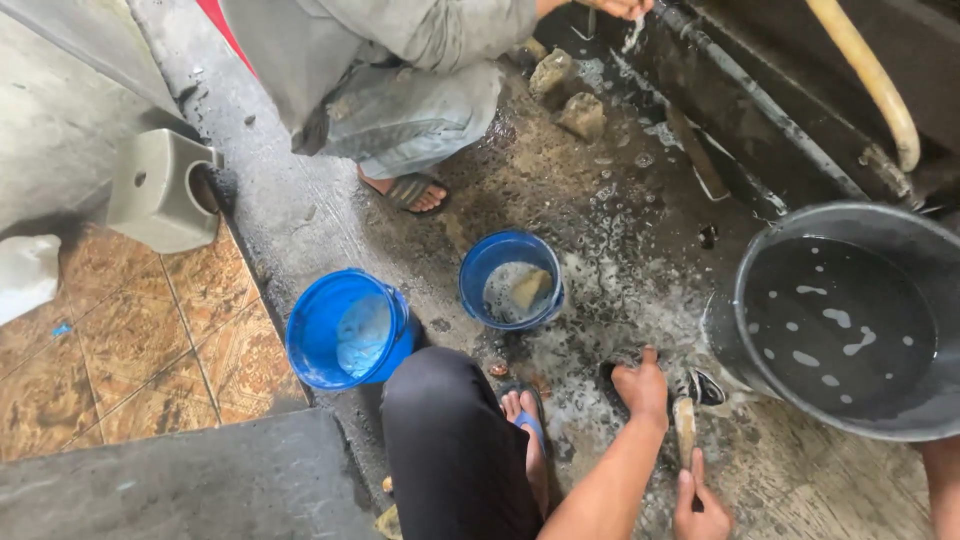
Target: Cleaning a metal alternator housing by scrubbing it with a brush and soapy water from buckets.
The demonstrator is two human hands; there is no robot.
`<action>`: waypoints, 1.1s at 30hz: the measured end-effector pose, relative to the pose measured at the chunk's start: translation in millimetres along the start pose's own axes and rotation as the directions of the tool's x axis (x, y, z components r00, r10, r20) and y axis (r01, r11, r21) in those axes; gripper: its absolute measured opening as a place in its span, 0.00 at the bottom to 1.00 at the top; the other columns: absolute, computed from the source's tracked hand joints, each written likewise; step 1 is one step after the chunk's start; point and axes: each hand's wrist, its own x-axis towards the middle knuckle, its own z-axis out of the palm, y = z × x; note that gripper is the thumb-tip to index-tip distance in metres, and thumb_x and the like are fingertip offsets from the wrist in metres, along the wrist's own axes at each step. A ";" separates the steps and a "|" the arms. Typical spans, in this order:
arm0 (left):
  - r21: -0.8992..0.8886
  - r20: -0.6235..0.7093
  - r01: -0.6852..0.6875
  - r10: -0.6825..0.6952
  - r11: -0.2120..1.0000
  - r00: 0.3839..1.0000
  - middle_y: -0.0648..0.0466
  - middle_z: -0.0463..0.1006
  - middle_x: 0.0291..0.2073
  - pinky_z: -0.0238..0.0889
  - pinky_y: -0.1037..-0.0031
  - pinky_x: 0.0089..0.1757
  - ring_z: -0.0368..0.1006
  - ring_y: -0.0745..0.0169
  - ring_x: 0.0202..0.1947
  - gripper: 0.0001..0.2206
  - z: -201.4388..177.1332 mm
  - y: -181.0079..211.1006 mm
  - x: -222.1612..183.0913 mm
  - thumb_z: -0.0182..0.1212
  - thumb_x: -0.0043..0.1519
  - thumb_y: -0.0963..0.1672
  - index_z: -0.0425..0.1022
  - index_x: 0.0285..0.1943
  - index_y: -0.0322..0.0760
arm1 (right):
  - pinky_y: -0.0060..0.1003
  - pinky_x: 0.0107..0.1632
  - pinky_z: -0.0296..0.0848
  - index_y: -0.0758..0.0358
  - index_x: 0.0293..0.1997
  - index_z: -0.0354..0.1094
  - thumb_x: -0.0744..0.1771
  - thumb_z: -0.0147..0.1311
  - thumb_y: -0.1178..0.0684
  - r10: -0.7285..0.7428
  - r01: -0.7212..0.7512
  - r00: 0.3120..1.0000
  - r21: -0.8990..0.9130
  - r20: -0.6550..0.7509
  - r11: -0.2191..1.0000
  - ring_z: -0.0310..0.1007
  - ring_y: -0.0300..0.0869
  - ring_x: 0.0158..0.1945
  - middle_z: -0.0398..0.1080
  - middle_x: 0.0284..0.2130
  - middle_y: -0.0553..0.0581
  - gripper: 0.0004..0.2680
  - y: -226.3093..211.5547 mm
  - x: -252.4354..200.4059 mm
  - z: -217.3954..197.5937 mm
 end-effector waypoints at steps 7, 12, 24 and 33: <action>0.194 -0.044 -0.040 0.049 0.980 0.998 0.40 0.79 0.41 0.71 0.67 0.48 0.76 0.48 0.41 0.28 4.1 -43.8 36.5 0.68 0.56 0.56 0.73 0.44 0.26 | 0.41 0.37 0.75 0.60 0.61 0.75 0.71 0.54 0.49 0.145 -0.127 0.974 -0.106 0.177 0.986 0.80 0.50 0.39 0.78 0.48 0.58 0.13 -109.4 88.7 -16.1; -0.069 0.033 0.047 -0.045 0.996 0.998 0.33 0.75 0.40 0.58 0.58 0.42 0.75 0.48 0.49 0.24 -16.6 -13.9 28.2 0.71 0.58 0.50 0.73 0.40 0.18 | 0.53 0.35 0.75 0.50 0.60 0.76 0.69 0.58 0.50 -0.106 0.105 0.994 -0.081 -0.005 0.991 0.78 0.57 0.33 0.78 0.29 0.65 0.12 -44.6 5.5 -17.5; -0.117 0.108 0.009 0.004 0.993 0.994 0.57 0.54 0.15 0.49 0.51 0.35 0.56 0.62 0.18 0.22 -36.2 22.5 -5.3 0.67 0.63 0.49 0.60 0.22 0.37 | 0.45 0.38 0.76 0.48 0.65 0.74 0.70 0.57 0.48 0.021 -0.021 0.998 0.006 0.060 1.000 0.80 0.50 0.36 0.80 0.35 0.60 0.14 -61.6 18.5 -21.9; -0.112 0.162 0.029 -0.011 0.993 0.987 0.61 0.48 0.15 0.47 0.57 0.28 0.47 0.66 0.15 0.23 -34.3 48.6 -20.6 0.65 0.62 0.47 0.53 0.20 0.45 | 0.39 0.23 0.70 0.49 0.66 0.71 0.71 0.55 0.49 -0.094 0.093 0.995 0.058 0.019 0.994 0.79 0.46 0.31 0.80 0.31 0.56 0.14 -81.3 36.1 -20.1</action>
